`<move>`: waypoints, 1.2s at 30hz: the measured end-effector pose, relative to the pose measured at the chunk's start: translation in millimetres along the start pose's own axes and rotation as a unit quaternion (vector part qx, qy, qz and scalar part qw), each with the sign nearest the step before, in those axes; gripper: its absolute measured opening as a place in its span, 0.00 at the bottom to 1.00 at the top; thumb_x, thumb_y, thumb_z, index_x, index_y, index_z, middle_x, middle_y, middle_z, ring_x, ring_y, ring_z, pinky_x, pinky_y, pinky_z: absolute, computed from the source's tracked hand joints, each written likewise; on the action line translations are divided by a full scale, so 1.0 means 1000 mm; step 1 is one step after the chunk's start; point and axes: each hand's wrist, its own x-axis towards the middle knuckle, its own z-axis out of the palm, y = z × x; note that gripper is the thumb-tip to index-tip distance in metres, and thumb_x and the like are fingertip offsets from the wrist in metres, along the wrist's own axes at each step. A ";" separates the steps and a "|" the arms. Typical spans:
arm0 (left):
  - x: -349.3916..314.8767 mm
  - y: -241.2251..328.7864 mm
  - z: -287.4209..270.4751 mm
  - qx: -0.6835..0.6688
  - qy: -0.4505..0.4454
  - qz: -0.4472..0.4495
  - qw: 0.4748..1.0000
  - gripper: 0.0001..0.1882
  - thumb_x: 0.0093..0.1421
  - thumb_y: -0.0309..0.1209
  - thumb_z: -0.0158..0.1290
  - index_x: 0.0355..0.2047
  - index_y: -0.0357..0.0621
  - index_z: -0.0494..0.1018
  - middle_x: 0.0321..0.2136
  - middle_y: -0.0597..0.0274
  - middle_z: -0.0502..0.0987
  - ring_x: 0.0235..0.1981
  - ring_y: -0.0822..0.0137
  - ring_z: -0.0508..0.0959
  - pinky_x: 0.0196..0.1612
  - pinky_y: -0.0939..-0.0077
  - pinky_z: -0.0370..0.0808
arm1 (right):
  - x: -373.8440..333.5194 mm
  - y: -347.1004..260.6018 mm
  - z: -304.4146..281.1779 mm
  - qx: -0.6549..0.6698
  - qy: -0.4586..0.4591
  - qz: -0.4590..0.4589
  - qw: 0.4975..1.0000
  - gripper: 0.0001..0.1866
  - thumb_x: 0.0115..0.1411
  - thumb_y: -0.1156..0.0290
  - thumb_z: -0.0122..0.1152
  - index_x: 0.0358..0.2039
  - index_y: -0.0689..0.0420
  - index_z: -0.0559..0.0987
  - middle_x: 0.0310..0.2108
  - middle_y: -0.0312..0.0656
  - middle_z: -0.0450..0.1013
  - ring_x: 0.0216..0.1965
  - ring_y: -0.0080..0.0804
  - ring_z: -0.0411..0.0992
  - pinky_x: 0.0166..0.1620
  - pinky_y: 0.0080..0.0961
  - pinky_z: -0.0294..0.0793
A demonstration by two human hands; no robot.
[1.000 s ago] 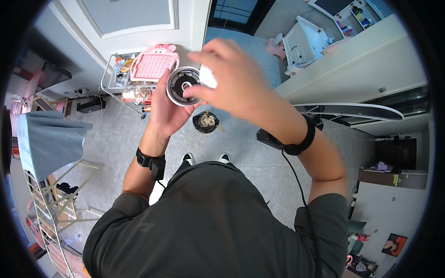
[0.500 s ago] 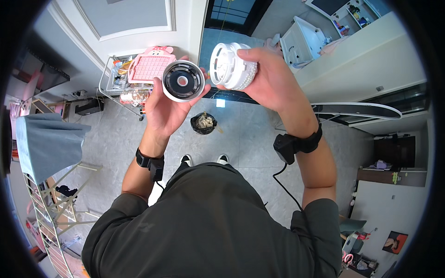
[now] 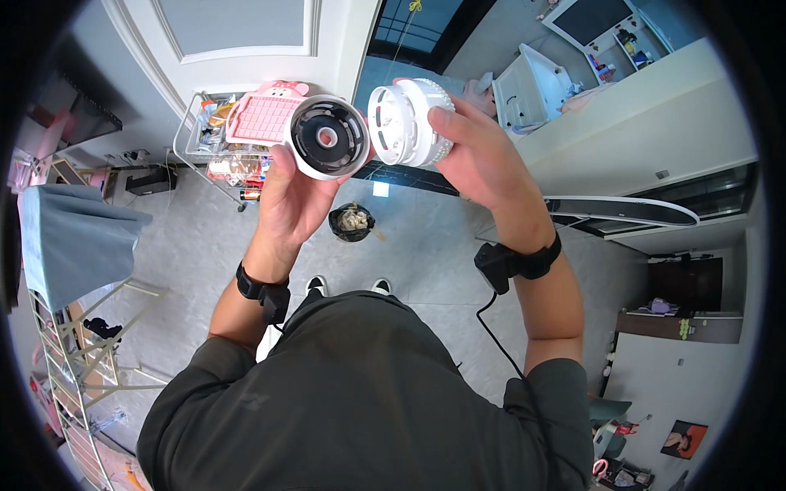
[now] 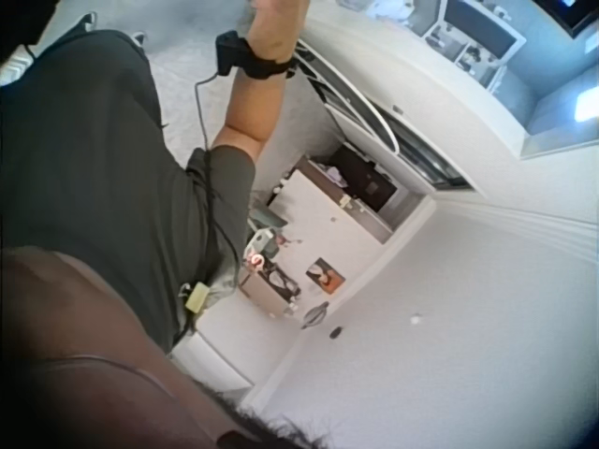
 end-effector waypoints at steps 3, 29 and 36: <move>-0.001 0.002 0.003 -0.029 -0.006 -0.003 1.000 0.43 0.68 0.54 0.57 0.69 0.34 0.58 0.65 0.49 0.69 0.67 0.52 0.69 0.73 0.44 0.63 | -0.001 -0.006 0.006 -0.036 -0.008 -0.002 0.999 0.45 0.67 0.52 0.61 0.73 0.70 0.56 0.66 0.50 0.67 0.68 0.39 0.66 0.70 0.38 0.62; -0.015 0.018 0.020 0.050 -0.059 0.008 0.997 0.55 0.58 0.60 0.63 0.73 0.38 0.51 0.66 0.50 0.66 0.68 0.48 0.69 0.67 0.38 0.71 | -0.015 -0.030 0.044 -0.224 0.028 -0.120 0.967 0.64 0.42 0.42 0.82 0.71 0.64 0.62 0.66 0.49 0.67 0.65 0.39 0.70 0.66 0.35 0.71; -0.019 0.016 0.019 0.053 -0.040 -0.002 0.998 0.52 0.59 0.62 0.60 0.71 0.39 0.56 0.63 0.51 0.70 0.66 0.47 0.71 0.62 0.42 0.75 | -0.014 -0.030 0.044 -0.245 0.023 -0.113 0.963 0.64 0.42 0.41 0.81 0.71 0.64 0.62 0.65 0.47 0.68 0.65 0.37 0.70 0.67 0.34 0.69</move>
